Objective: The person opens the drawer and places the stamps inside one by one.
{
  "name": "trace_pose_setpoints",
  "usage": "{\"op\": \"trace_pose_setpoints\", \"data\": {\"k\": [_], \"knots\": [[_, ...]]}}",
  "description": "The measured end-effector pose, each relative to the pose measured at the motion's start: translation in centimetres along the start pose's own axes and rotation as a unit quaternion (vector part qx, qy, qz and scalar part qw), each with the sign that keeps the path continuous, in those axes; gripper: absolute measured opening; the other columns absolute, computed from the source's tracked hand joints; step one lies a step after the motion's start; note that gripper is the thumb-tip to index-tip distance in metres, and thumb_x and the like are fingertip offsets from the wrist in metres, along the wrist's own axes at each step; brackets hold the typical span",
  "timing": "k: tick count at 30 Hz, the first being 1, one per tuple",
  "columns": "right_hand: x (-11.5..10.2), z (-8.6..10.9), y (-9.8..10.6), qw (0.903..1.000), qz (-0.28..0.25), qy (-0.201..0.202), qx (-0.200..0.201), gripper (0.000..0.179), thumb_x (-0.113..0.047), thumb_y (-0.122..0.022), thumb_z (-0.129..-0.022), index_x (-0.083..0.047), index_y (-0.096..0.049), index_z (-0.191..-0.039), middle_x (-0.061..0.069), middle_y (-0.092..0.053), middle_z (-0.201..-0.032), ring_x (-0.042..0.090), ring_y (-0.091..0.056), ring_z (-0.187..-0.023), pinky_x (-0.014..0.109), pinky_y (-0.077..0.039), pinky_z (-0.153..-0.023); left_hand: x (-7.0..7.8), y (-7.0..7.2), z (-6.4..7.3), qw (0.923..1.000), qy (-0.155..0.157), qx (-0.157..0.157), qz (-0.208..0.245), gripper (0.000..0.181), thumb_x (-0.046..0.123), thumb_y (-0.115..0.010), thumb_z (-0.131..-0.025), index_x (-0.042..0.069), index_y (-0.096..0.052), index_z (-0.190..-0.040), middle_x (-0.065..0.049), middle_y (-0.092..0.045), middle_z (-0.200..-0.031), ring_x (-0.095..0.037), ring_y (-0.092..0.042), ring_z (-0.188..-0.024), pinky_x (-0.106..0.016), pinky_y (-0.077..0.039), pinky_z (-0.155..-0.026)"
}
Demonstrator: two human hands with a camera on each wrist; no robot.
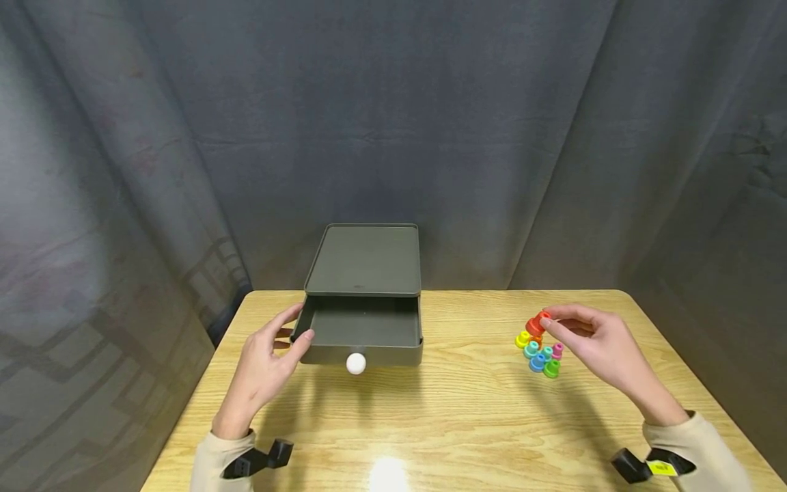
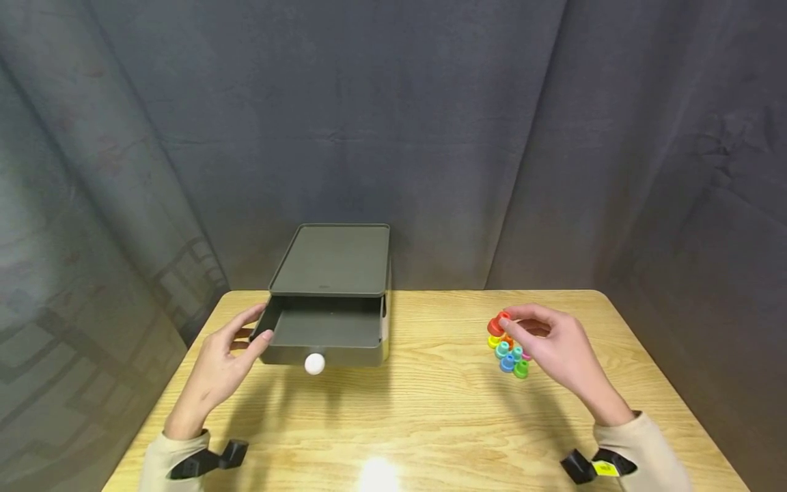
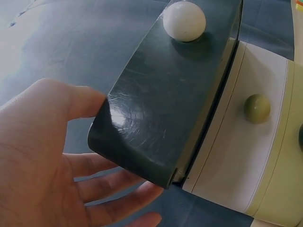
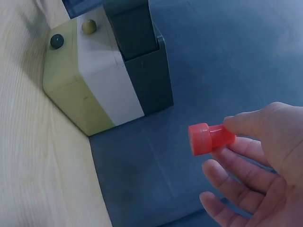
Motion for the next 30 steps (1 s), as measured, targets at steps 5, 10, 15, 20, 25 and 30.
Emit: {"op": "trace_pose_setpoints", "data": {"k": [5,10,15,20,25,30], "knots": [[-1.1,-0.5,0.1,0.9999,0.0,0.007,-0.008,0.03,-0.028,-0.076,-0.101,-0.004,-0.078,-0.119,0.016,-0.08,-0.112,-0.006,-0.07,-0.085,0.012,-0.055,-0.073,-0.2,-0.1,0.1,0.9999,0.004,-0.011,-0.003,0.057,0.028,-0.073,-0.102,0.011,-0.057,-0.154,-0.013,-0.067,-0.146,-0.029,-0.073,-0.112,-0.046,-0.061,-0.094],[-2.1,-0.7,0.1,0.9998,0.001,0.022,0.0,0.027,-0.028,-0.079,-0.099,-0.007,-0.08,-0.116,0.012,-0.081,-0.108,-0.004,-0.071,-0.084,0.013,-0.054,-0.073,-0.1,-0.3,-0.1,0.9998,0.007,-0.021,0.003,0.06,0.03,-0.074,-0.101,0.012,-0.056,-0.155,-0.014,-0.065,-0.149,-0.031,-0.073,-0.114,-0.053,-0.06,-0.095],[-2.9,-0.7,-0.3,0.9995,-0.003,0.03,-0.003,0.024,-0.029,-0.08,-0.098,-0.012,-0.081,-0.114,0.007,-0.082,-0.104,-0.004,-0.071,-0.085,0.015,-0.055,-0.074,0.1,-0.4,-0.3,0.9994,0.01,-0.034,0.004,0.062,0.035,-0.072,-0.103,0.013,-0.054,-0.157,-0.014,-0.059,-0.155,-0.03,-0.071,-0.117,-0.044,-0.06,-0.095],[-3.8,-0.8,-0.8,0.9992,0.006,0.038,-0.013,0.024,-0.032,-0.081,-0.097,-0.015,-0.081,-0.114,0.002,-0.082,-0.1,-0.003,-0.071,-0.086,0.018,-0.055,-0.074,0.1,-0.4,-0.1,0.999,0.014,-0.042,0.008,0.062,0.034,-0.073,-0.103,0.013,-0.053,-0.158,-0.014,-0.058,-0.156,-0.03,-0.071,-0.118,-0.042,-0.06,-0.095],[-5.2,-1.5,-1.5,0.9986,-0.006,0.043,-0.03,0.022,-0.033,-0.08,-0.098,-0.018,-0.081,-0.113,-0.001,-0.082,-0.098,0.006,-0.073,-0.085,0.022,-0.057,-0.074,-0.1,-0.1,-0.1,0.999,0.013,-0.041,0.007,0.062,0.034,-0.072,-0.103,0.014,-0.052,-0.158,-0.014,-0.059,-0.156,-0.03,-0.071,-0.118,-0.039,-0.059,-0.095],[-7.1,-2.5,-2.5,0.9971,-0.02,0.054,-0.05,0.02,-0.033,-0.081,-0.097,-0.019,-0.081,-0.112,-0.003,-0.081,-0.098,0.013,-0.074,-0.085,0.025,-0.057,-0.072,-0.4,0.1,-0.2,0.9992,0.011,-0.037,0.006,0.061,0.034,-0.072,-0.104,0.014,-0.053,-0.158,-0.013,-0.06,-0.155,-0.03,-0.071,-0.117,-0.035,-0.059,-0.094]]}}
Point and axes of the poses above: each hand's wrist, its own z-axis away from the middle knuckle, its own y-axis out of the back of the hand, x = y × z, the point moved 2 cm from there along -z, towards the middle knuckle
